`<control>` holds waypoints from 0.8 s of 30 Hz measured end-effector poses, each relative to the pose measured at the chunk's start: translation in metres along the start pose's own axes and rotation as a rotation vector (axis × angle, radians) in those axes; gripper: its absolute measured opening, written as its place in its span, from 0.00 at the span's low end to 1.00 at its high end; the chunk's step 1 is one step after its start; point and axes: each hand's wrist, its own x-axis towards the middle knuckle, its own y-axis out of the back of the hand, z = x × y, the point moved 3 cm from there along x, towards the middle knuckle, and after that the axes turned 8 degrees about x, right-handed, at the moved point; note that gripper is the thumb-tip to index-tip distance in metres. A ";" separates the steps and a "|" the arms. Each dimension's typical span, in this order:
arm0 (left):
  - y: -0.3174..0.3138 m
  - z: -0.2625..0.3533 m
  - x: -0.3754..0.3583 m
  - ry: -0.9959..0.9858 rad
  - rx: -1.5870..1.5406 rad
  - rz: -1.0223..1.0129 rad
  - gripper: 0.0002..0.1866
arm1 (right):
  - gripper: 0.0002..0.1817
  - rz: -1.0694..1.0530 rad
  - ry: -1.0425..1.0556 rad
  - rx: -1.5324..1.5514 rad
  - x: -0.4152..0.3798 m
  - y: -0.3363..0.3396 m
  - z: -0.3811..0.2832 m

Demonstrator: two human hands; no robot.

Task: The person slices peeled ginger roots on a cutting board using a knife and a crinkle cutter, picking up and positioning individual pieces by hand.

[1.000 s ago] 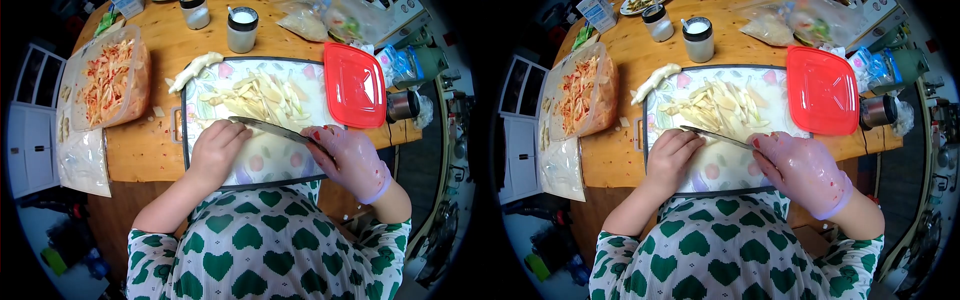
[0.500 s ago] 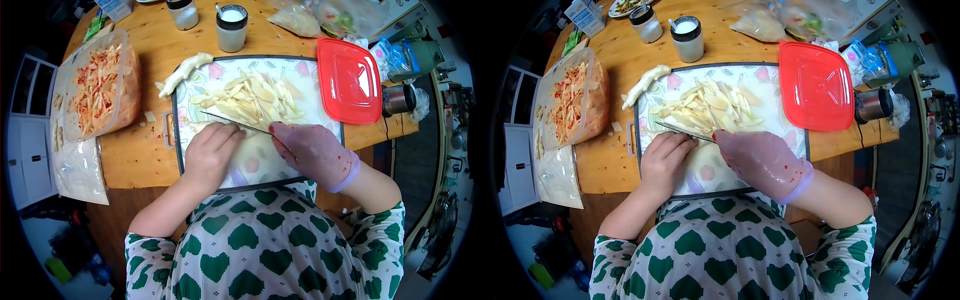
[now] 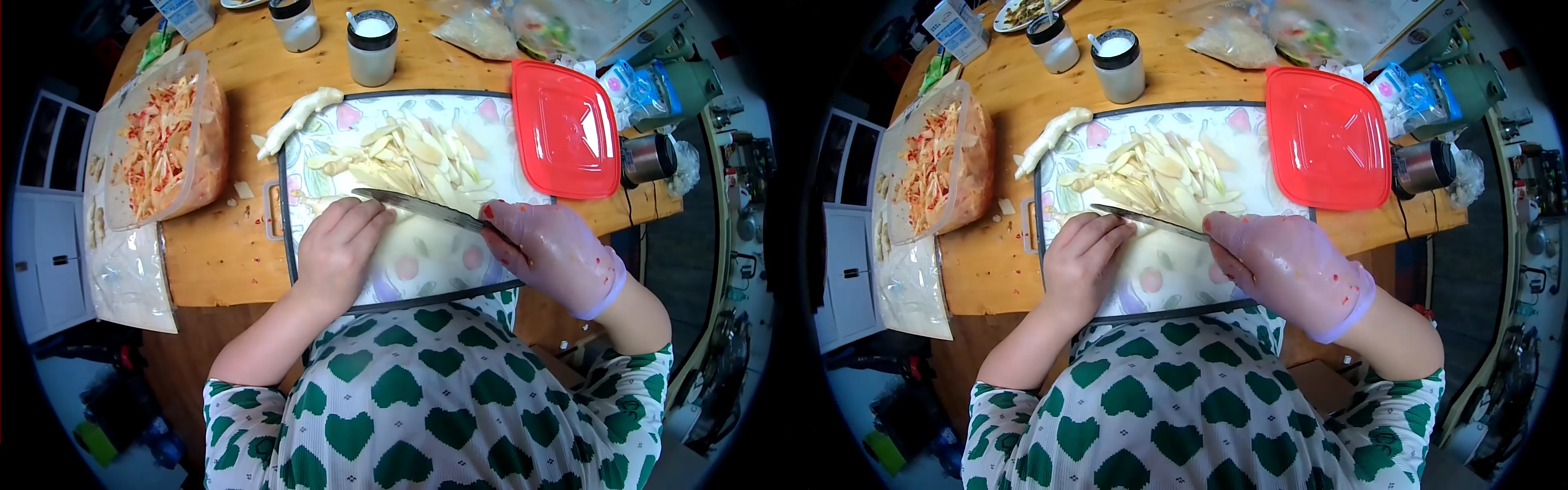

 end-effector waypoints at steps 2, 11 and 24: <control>0.001 0.000 0.000 0.001 0.002 -0.010 0.18 | 0.07 -0.014 -0.015 -0.017 -0.002 0.002 -0.001; -0.002 -0.003 0.001 -0.028 0.002 0.003 0.18 | 0.06 -0.038 -0.036 0.046 0.034 -0.018 -0.002; 0.003 0.000 0.002 -0.003 -0.029 0.002 0.17 | 0.09 0.033 -0.054 0.028 0.013 -0.012 0.019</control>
